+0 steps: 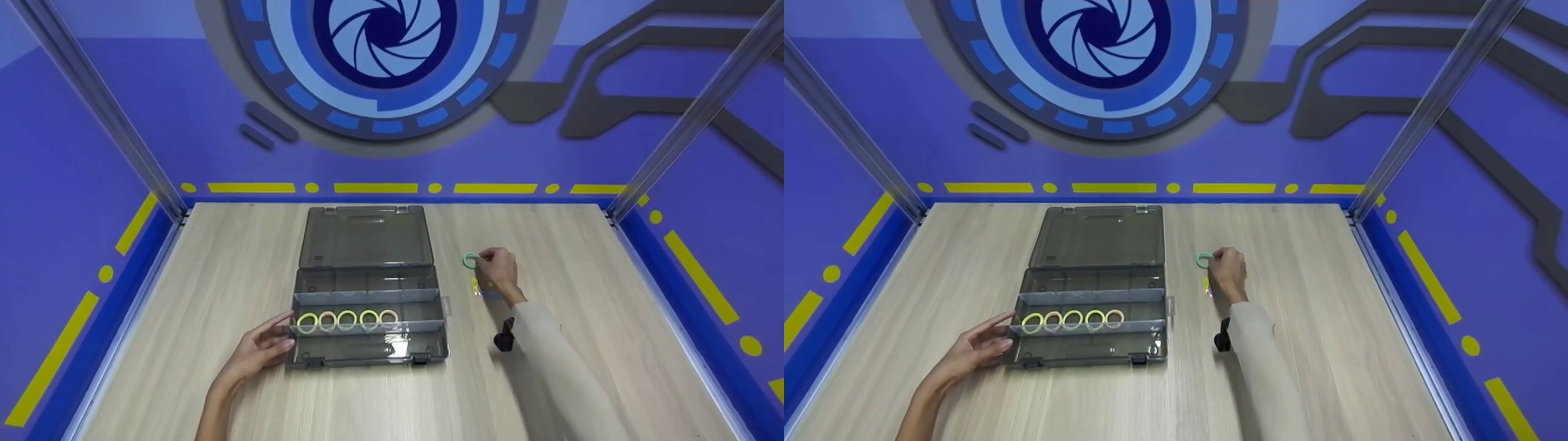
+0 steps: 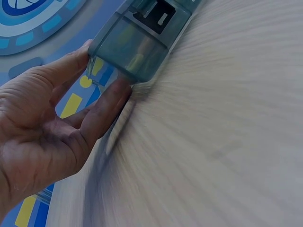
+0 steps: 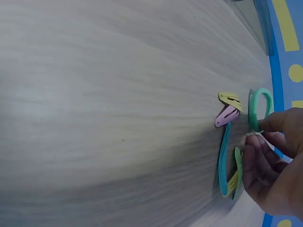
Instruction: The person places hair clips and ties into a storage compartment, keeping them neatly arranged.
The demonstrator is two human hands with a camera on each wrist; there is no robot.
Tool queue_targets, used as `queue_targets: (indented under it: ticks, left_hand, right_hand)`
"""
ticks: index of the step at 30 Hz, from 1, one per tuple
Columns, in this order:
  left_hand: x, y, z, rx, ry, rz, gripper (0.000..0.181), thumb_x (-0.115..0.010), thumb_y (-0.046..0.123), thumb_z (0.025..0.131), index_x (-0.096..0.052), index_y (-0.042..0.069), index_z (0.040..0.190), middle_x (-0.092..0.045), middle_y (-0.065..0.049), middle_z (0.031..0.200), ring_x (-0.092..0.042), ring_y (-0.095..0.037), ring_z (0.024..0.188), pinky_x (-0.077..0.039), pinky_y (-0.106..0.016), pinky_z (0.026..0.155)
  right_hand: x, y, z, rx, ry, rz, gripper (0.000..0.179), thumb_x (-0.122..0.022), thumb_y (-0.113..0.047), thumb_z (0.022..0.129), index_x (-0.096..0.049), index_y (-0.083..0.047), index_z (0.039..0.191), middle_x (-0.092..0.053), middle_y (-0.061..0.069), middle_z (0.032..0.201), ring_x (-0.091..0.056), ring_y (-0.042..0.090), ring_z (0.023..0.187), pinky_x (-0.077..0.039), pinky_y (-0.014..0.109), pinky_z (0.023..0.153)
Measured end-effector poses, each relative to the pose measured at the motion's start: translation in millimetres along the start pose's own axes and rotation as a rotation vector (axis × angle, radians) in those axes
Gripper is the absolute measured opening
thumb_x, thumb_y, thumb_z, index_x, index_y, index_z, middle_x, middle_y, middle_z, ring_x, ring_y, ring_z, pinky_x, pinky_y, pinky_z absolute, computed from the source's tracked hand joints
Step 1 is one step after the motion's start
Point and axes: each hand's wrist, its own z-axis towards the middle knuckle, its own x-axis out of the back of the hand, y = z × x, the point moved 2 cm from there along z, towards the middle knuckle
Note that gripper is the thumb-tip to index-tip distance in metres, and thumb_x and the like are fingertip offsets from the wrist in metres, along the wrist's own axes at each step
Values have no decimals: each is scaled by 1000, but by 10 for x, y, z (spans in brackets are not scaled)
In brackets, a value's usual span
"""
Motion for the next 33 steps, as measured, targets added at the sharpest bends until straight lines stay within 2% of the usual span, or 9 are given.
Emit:
queue_targets:
  ticks: [5,9,12,18,23,27,33]
  left_hand:
    - [1,3,4,5,-2,0,71,-72,17,96,-37,5,157,-50,-28,142,-63,-13,110,-60,-30,89]
    - [5,17,16,11,9,6,71,-72,17,96,-38,6,157,-52,-25,140,-62,-14,111,-59,-30,91]
    - [14,32,30,16,10,10,71,-72,17,96,-38,6,157,-53,-23,138,-62,-12,109,-59,-30,91]
    - [41,45,42,17,-16,-3,72,-72,18,96,-36,6,158,-52,-25,139,-63,-9,106,-60,-30,89]
    - [49,40,42,17,-10,-15,72,-72,16,96,-36,6,158,-54,-24,137,-64,-7,103,-60,-28,86]
    - [34,18,20,19,-9,-19,72,-72,16,97,-35,6,158,-54,-23,137,-64,-6,103,-59,-29,87]
    - [-1,0,-13,24,4,-13,72,-72,17,97,-36,7,158,-54,-23,138,-64,-9,105,-59,-32,88]
  right_hand:
    - [89,-3,-51,5,-7,93,20,-67,-8,93,-74,7,105,-75,22,93,-62,9,60,-47,17,51]
    - [146,16,-89,3,-12,166,20,-67,-7,92,-74,7,104,-75,24,92,-65,11,57,-50,17,49]
    - [179,24,-121,-12,-13,201,18,-68,-6,91,-75,6,102,-76,22,91,-67,13,60,-52,17,52]
    - [243,30,-195,-50,-64,343,20,-69,-6,94,-73,8,106,-74,14,87,-73,22,71,-59,23,60]
    - [266,31,-287,-79,-119,428,23,-69,-9,96,-72,7,112,-74,10,88,-73,17,71,-61,27,64]
    - [265,15,-379,-117,-152,469,24,-70,-10,96,-71,7,112,-73,4,84,-72,13,72,-61,24,64]
    - [264,-104,-535,-139,-219,589,25,-71,-8,95,-69,9,114,-72,1,83,-71,11,71,-61,24,64]
